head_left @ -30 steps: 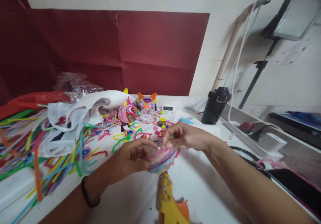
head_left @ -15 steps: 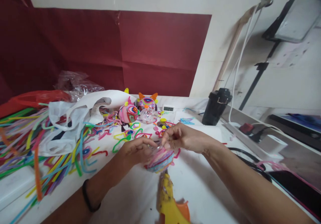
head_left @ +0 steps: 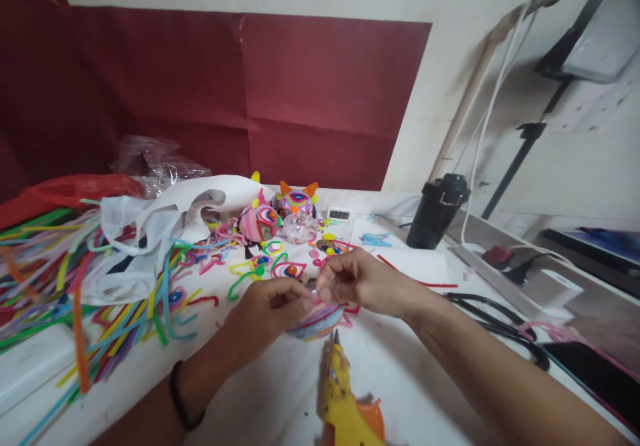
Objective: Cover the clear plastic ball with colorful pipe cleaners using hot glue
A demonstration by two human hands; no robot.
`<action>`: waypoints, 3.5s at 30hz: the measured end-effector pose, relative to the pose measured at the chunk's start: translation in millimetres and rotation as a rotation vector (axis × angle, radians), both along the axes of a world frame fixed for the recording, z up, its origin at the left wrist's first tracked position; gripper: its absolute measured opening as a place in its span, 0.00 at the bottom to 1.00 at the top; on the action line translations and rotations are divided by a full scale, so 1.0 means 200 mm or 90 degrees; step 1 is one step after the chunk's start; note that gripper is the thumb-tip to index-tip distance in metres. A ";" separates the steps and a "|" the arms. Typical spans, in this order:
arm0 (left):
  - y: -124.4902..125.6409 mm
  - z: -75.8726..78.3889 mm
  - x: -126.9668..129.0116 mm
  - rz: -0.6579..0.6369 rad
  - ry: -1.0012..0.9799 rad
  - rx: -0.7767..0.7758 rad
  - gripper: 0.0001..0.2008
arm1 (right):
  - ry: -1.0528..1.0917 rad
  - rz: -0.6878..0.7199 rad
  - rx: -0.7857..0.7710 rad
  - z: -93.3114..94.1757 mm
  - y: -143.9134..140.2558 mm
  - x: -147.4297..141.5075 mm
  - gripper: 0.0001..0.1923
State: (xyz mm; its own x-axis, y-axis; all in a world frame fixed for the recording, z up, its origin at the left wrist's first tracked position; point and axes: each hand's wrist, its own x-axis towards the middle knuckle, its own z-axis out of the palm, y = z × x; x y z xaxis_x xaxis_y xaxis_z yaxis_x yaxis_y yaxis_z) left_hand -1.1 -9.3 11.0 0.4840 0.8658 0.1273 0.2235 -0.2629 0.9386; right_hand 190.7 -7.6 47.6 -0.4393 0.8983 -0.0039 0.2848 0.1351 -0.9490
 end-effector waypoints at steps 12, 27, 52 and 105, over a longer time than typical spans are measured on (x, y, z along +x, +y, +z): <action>0.01 0.01 -0.01 -0.014 0.014 -0.002 0.10 | -0.005 0.005 0.010 -0.01 0.00 0.00 0.06; -0.01 0.03 0.00 -0.042 -0.037 -0.054 0.12 | 0.009 0.060 0.028 -0.01 0.02 0.05 0.11; 0.01 0.03 -0.01 -0.028 -0.077 -0.061 0.10 | -0.043 0.084 0.114 0.05 0.03 0.13 0.10; 0.00 0.05 -0.02 -0.012 -0.027 0.151 0.10 | -0.129 -0.120 0.586 0.19 -0.19 0.12 0.05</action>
State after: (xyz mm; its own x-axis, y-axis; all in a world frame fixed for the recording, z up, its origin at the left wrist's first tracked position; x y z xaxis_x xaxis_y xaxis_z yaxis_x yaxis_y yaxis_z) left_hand -6.1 -9.6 20.5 0.4895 0.8001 0.3469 0.1782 -0.4812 0.8583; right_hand 215.0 -44.7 85.0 -0.3554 0.6434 0.6781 0.5253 0.7375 -0.4245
